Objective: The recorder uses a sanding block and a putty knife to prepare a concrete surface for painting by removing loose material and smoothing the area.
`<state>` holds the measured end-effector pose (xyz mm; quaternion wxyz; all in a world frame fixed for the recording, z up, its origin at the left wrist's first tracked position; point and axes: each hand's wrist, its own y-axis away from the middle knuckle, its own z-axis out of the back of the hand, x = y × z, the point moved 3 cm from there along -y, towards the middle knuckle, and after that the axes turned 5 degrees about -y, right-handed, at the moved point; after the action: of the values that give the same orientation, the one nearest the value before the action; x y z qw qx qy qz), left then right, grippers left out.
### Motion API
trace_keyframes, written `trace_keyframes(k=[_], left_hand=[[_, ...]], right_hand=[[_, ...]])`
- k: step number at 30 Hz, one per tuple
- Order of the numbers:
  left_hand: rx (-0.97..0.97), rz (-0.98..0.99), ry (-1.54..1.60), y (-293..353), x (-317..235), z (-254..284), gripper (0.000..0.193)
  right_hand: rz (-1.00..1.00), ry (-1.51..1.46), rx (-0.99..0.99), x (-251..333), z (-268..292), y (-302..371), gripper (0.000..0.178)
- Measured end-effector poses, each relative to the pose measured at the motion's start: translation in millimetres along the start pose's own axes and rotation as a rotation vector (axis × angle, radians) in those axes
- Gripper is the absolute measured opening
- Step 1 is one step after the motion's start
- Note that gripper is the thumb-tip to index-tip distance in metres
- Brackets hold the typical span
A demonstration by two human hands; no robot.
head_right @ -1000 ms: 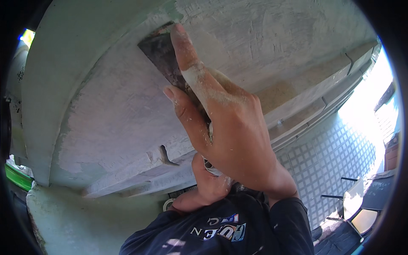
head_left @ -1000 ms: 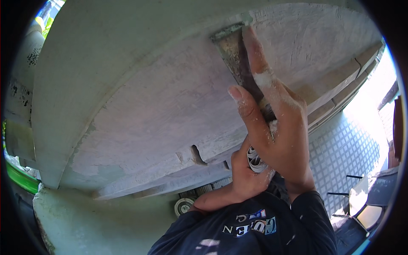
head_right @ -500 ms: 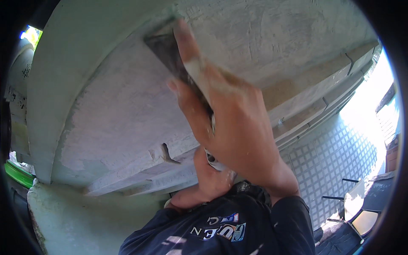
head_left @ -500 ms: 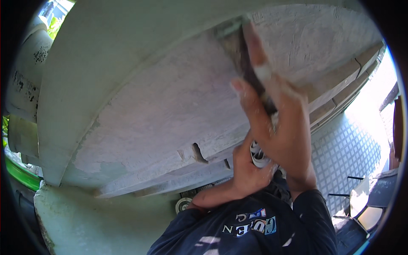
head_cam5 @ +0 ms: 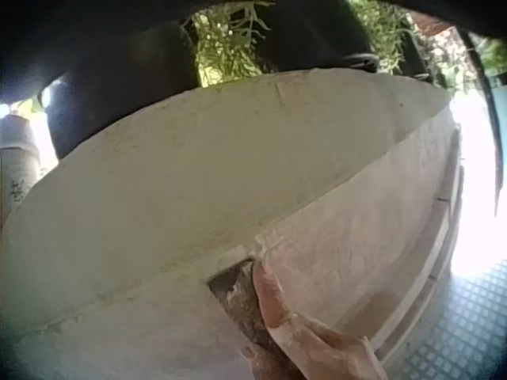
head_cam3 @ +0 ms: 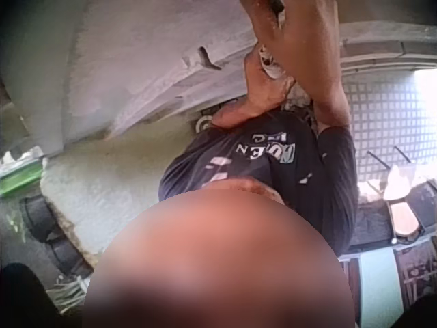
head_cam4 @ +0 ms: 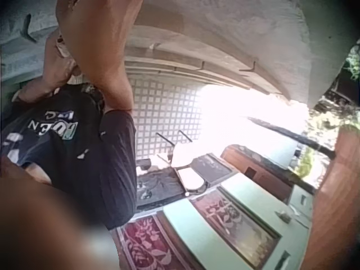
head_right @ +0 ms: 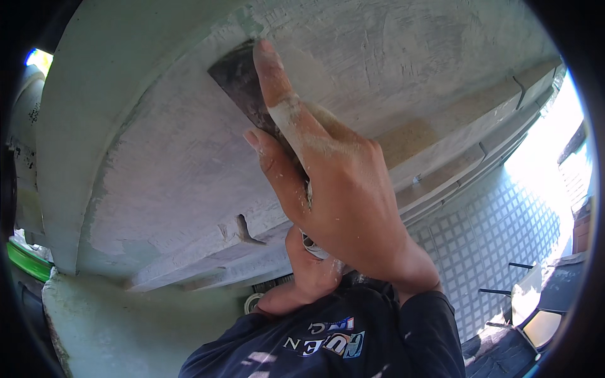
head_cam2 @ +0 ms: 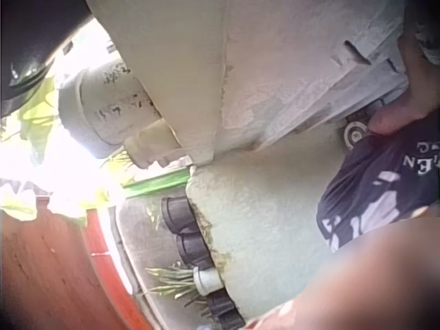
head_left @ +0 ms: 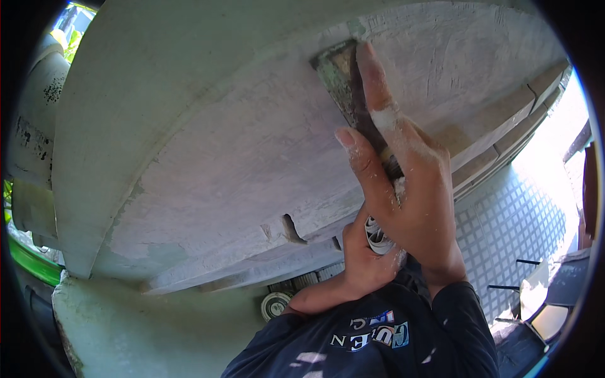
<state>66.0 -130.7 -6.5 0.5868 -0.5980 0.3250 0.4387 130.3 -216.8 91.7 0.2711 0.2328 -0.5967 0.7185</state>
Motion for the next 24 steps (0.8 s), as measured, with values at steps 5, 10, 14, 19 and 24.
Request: trace_keyframes(k=[5, 10, 14, 19, 24], left_hand=[[0.054, -0.052, -0.085, 1, -4, -7, 0.049], [0.032, -0.018, -0.072, 2, 4, -4, 0.050], [0.041, -0.020, -0.071, 2, 2, -5, 0.050], [0.024, -0.028, -0.096, 1, 2, -5, 0.052], [0.001, -0.042, -0.050, 3, 6, -8, 0.054]], right_hand=[[0.069, -0.045, -0.026, 0, 6, 1, 0.062], [-0.003, -0.043, 0.003, -1, 3, -1, 0.062], [0.019, -0.100, -0.006, 0, 5, 0, 0.063], [-0.004, -0.080, 0.004, -2, 5, 0, 0.061], [0.010, -0.073, 0.012, -3, 6, 0, 0.061]])
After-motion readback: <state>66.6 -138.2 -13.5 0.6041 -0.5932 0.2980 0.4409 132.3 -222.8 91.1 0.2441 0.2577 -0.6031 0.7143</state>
